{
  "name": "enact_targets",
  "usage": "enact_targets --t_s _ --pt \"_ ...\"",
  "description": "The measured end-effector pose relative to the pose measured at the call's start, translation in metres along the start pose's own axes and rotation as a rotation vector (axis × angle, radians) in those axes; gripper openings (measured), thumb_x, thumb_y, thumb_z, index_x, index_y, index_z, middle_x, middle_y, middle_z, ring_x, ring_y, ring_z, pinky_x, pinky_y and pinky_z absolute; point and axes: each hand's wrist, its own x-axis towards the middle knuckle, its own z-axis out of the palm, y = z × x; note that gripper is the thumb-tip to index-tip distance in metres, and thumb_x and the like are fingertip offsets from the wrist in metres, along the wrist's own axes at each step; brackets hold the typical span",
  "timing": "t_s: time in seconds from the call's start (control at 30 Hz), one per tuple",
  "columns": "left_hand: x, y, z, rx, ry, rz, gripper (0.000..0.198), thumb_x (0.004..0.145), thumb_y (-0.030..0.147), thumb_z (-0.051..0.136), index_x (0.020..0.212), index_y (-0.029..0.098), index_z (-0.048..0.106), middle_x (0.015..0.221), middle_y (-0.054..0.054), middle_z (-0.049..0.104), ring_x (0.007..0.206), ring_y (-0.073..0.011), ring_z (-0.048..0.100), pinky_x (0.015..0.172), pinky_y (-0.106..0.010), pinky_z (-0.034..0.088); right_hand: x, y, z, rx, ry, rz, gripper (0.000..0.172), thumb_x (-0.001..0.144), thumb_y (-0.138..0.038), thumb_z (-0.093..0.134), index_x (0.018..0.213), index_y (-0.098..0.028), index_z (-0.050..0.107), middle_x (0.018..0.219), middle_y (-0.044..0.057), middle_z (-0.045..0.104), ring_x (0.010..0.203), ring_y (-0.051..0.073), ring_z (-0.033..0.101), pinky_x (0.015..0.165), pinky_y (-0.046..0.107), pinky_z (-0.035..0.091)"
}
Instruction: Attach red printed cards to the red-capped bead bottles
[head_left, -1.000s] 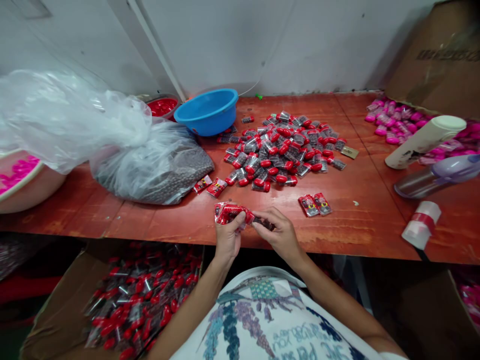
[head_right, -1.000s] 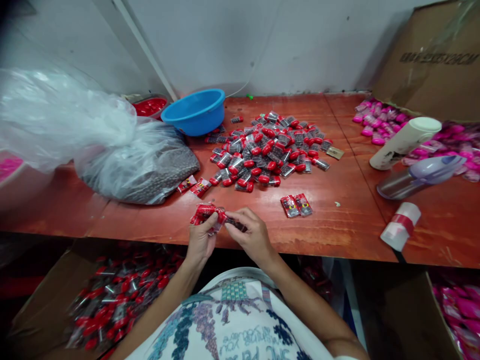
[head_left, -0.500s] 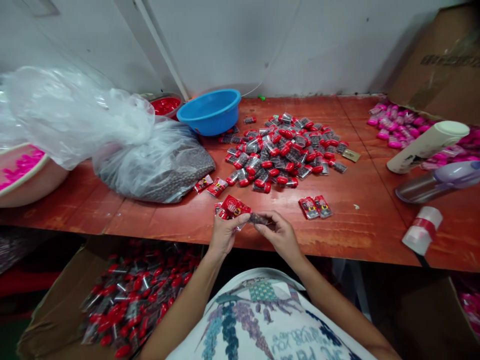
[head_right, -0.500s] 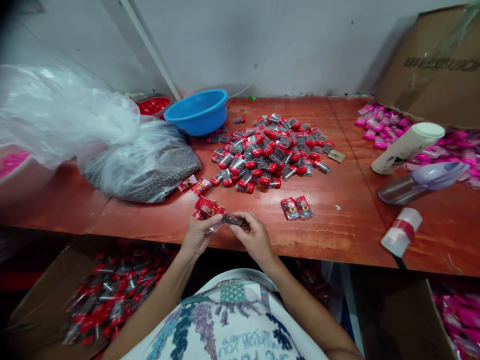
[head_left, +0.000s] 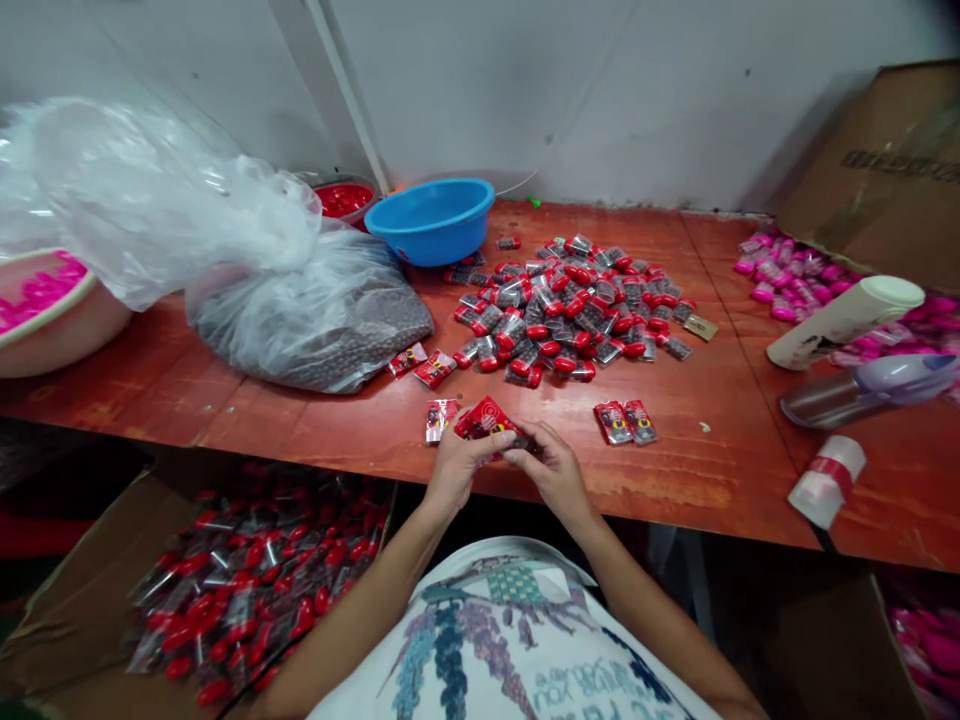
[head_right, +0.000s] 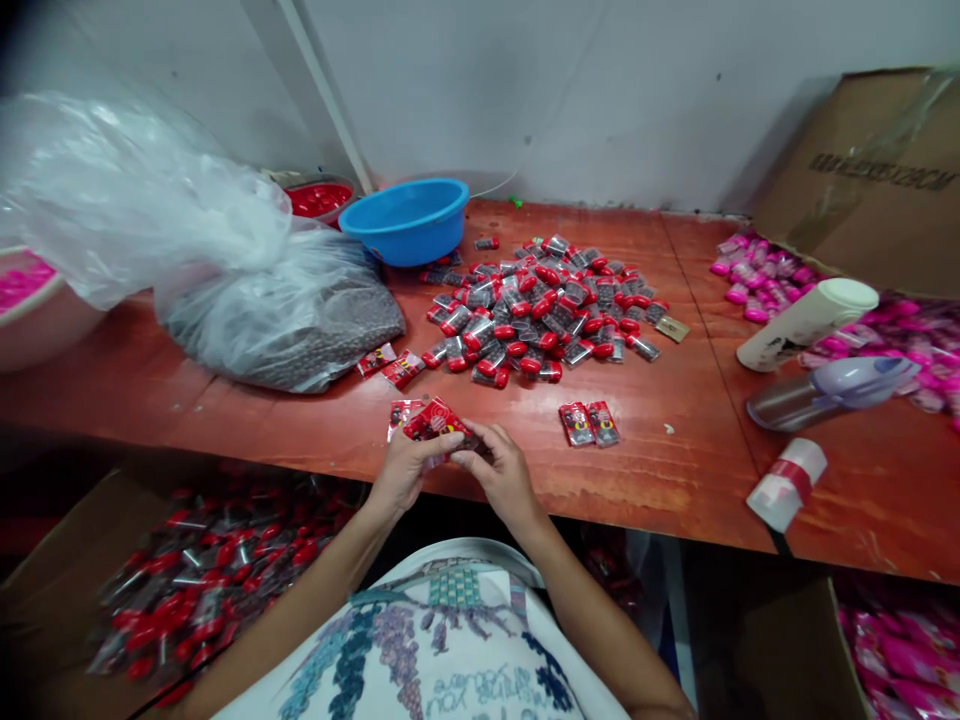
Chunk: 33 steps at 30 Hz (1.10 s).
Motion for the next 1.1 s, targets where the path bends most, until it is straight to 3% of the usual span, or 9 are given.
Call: enact_targets --t_s 0.23,0.33,0.5,0.6,0.67,0.77,0.87,0.97,1.1 --pt "-0.005 -0.012 0.006 0.028 -0.079 -0.006 0.031 0.054 0.017 0.084 0.077 0.013 0.064 0.070 -0.001 0.068 0.064 -0.0129 0.063 0.064 -0.023 0.050 -0.002 0.006 0.000 0.100 0.077 0.163 0.029 0.068 -0.033 0.074 0.093 -0.022 0.067 0.081 0.000 0.064 0.067 0.014 0.058 0.059 0.025 0.049" --pt "-0.005 -0.011 0.006 -0.063 -0.102 -0.131 0.029 0.058 0.015 0.081 0.083 0.012 0.066 0.080 -0.006 0.071 0.070 -0.0164 0.066 0.067 -0.026 0.053 -0.003 0.009 -0.019 0.087 0.106 0.235 0.033 0.068 -0.037 0.073 0.095 -0.020 0.066 0.079 0.000 0.067 0.062 0.014 0.058 0.053 0.024 0.046" --pt "0.001 -0.006 -0.003 -0.232 0.024 -0.316 0.028 0.063 0.004 0.072 0.090 0.009 0.065 0.094 -0.015 0.072 0.083 -0.0252 0.069 0.075 -0.038 0.057 -0.007 0.008 -0.089 -0.388 0.432 0.205 0.045 0.070 -0.047 0.066 0.104 -0.017 0.068 0.088 0.006 0.068 0.073 0.020 0.060 0.066 0.032 0.047" --pt "0.003 -0.007 -0.004 -0.242 0.064 -0.288 0.030 0.063 0.002 0.071 0.092 0.009 0.064 0.093 -0.014 0.072 0.082 -0.0249 0.070 0.076 -0.039 0.058 -0.009 0.001 -0.100 -0.772 0.581 0.090 0.045 0.074 -0.048 0.063 0.108 -0.020 0.067 0.110 0.010 0.059 0.086 0.022 0.058 0.075 0.037 0.046" --pt "0.003 -0.010 0.000 -0.236 0.086 -0.269 0.029 0.063 0.003 0.072 0.090 0.009 0.065 0.090 -0.012 0.073 0.078 -0.0227 0.070 0.074 -0.037 0.058 -0.009 -0.004 -0.081 -0.772 0.500 -0.016 0.040 0.077 -0.046 0.060 0.109 -0.021 0.066 0.111 0.009 0.057 0.082 0.019 0.057 0.075 0.034 0.046" --pt "0.003 -0.017 0.006 -0.243 0.062 -0.240 0.025 0.062 0.006 0.075 0.085 0.009 0.066 0.084 -0.010 0.073 0.073 -0.0200 0.069 0.070 -0.032 0.059 -0.003 -0.003 -0.032 -0.502 0.166 -0.060 0.038 0.079 -0.037 0.061 0.115 -0.022 0.060 0.096 0.004 0.061 0.067 0.014 0.055 0.065 0.027 0.048" --pt "0.003 -0.021 0.004 -0.268 0.049 -0.162 0.029 0.058 0.009 0.079 0.084 0.010 0.067 0.080 -0.007 0.073 0.071 -0.0181 0.069 0.070 -0.029 0.058 0.007 0.002 0.003 -0.366 0.049 -0.071 0.035 0.085 -0.030 0.054 0.120 -0.024 0.056 0.088 0.002 0.063 0.073 0.015 0.059 0.068 0.026 0.049" --pt "0.006 -0.020 -0.006 -0.268 0.083 -0.088 0.033 0.055 0.010 0.082 0.084 0.012 0.068 0.080 -0.006 0.073 0.070 -0.0169 0.069 0.070 -0.027 0.057 0.020 0.002 0.011 -0.443 -0.037 -0.143 0.034 0.088 -0.026 0.050 0.122 -0.027 0.056 0.090 0.001 0.066 0.078 0.017 0.062 0.073 0.027 0.049" --pt "0.012 -0.013 -0.015 -0.306 0.195 -0.020 0.037 0.052 0.007 0.083 0.086 0.013 0.068 0.079 -0.003 0.073 0.070 -0.0156 0.069 0.071 -0.027 0.056 0.049 0.000 0.003 -0.593 -0.230 -0.241 0.033 0.092 -0.023 0.044 0.121 -0.028 0.058 0.094 0.002 0.069 0.080 0.017 0.063 0.073 0.027 0.048"
